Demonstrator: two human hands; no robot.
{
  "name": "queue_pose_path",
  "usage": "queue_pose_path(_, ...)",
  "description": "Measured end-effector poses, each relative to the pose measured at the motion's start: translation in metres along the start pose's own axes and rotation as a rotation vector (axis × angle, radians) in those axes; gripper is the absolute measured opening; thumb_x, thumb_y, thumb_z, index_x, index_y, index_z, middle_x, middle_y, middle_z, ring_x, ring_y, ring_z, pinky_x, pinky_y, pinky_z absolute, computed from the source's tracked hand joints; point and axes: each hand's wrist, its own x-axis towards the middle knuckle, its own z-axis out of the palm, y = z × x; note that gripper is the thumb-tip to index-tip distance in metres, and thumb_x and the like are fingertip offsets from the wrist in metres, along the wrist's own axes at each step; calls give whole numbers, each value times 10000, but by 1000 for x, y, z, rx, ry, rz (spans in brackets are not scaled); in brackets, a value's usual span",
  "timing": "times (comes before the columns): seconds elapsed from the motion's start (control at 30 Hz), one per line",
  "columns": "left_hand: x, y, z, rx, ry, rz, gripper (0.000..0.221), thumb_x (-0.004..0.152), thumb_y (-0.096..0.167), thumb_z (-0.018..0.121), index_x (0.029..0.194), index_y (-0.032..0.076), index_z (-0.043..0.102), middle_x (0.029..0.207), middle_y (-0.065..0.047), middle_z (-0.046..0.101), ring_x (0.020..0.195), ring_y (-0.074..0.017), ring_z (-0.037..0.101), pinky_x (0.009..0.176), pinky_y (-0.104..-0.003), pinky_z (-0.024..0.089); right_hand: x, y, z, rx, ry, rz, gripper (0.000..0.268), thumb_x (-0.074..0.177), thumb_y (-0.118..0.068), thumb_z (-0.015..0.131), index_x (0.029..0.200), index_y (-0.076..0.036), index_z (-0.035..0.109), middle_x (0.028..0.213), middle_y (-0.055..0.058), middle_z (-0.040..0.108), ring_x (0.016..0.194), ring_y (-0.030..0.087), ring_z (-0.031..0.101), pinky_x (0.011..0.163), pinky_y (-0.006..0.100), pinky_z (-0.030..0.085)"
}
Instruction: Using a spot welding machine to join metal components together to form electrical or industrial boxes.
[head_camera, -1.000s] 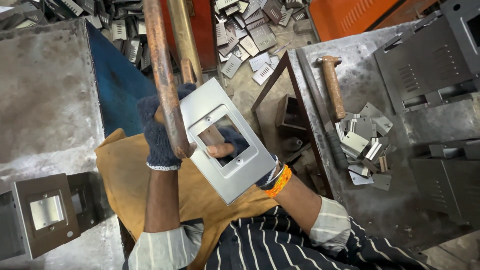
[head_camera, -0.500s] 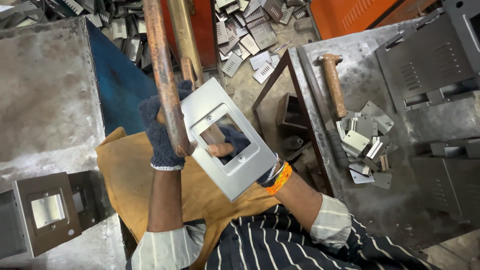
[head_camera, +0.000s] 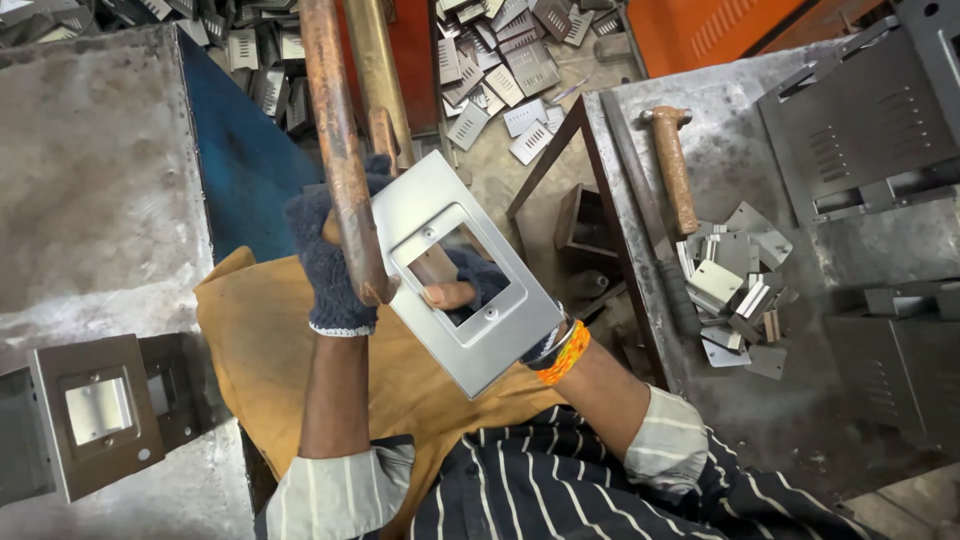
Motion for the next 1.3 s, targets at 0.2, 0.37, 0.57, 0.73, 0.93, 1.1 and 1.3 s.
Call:
queue_pose_path(0.2, -6, -15, 5, -64, 39, -5, 193, 981, 95, 751, 1107, 54, 610, 1127, -105, 571, 1109, -262, 580, 1018, -409, 457, -5, -7, 4, 35, 31, 26, 590, 830, -315, 764, 1337, -33, 654, 1095, 29, 672, 980, 116, 614, 837, 266, 492)
queue_pose_path(0.37, -12, -16, 7, -81, 75, -52, 226, 947, 90, 760, 1128, 48, 631, 1133, -100, 607, 1128, -256, 593, 1041, -411, 456, 0, 0, -4, 5, -7, -50, 553, 854, -292, 756, 1325, -21, 655, 1096, 30, 669, 981, 115, 602, 847, 269, 487)
queue_pose_path(0.57, 1, -2, 5, -245, -1, -246, 196, 913, 135, 716, 1092, 64, 681, 1074, -80, 665, 1054, -245, 630, 1010, -401, 476, -2, -8, -1, 1, -62, -91, 521, 867, -287, 736, 1300, -11, 651, 1121, 37, 669, 1019, 131, 607, 895, 279, 484)
queue_pose_path(0.73, -13, -23, 11, -84, 112, -130, 236, 918, 125, 765, 1082, 6, 644, 1101, -114, 640, 1097, -254, 614, 1019, -400, 459, 2, -5, -2, 10, -50, -71, 565, 839, -301, 736, 1321, -27, 628, 1156, 39, 656, 1057, 136, 593, 933, 287, 469)
queue_pose_path(0.93, 29, 30, 5, -240, -20, -149, 217, 941, 170, 670, 1018, 0, 782, 920, -81, 756, 845, -160, 696, 820, -320, 545, 5, 7, -9, 19, -42, -20, 632, 849, -339, 741, 1362, 11, 625, 1148, 45, 635, 1041, 150, 568, 903, 295, 447)
queue_pose_path(1.1, 22, 23, 8, -353, 33, -162, 207, 986, 158, 667, 1009, -33, 744, 917, -91, 714, 869, -167, 659, 839, -333, 537, -3, -8, 1, 72, 3, -5, 757, 798, -333, 758, 1457, -41, 527, 1272, 15, 635, 1142, 112, 569, 982, 260, 436)
queue_pose_path(1.3, 31, 30, 1, -170, -65, -71, 235, 965, 181, 663, 994, -46, 720, 792, -75, 650, 731, -136, 588, 735, -329, 485, 1, -1, -4, 73, -13, 8, 760, 815, -327, 771, 1460, 11, 553, 1233, 64, 625, 1109, 154, 559, 952, 288, 443)
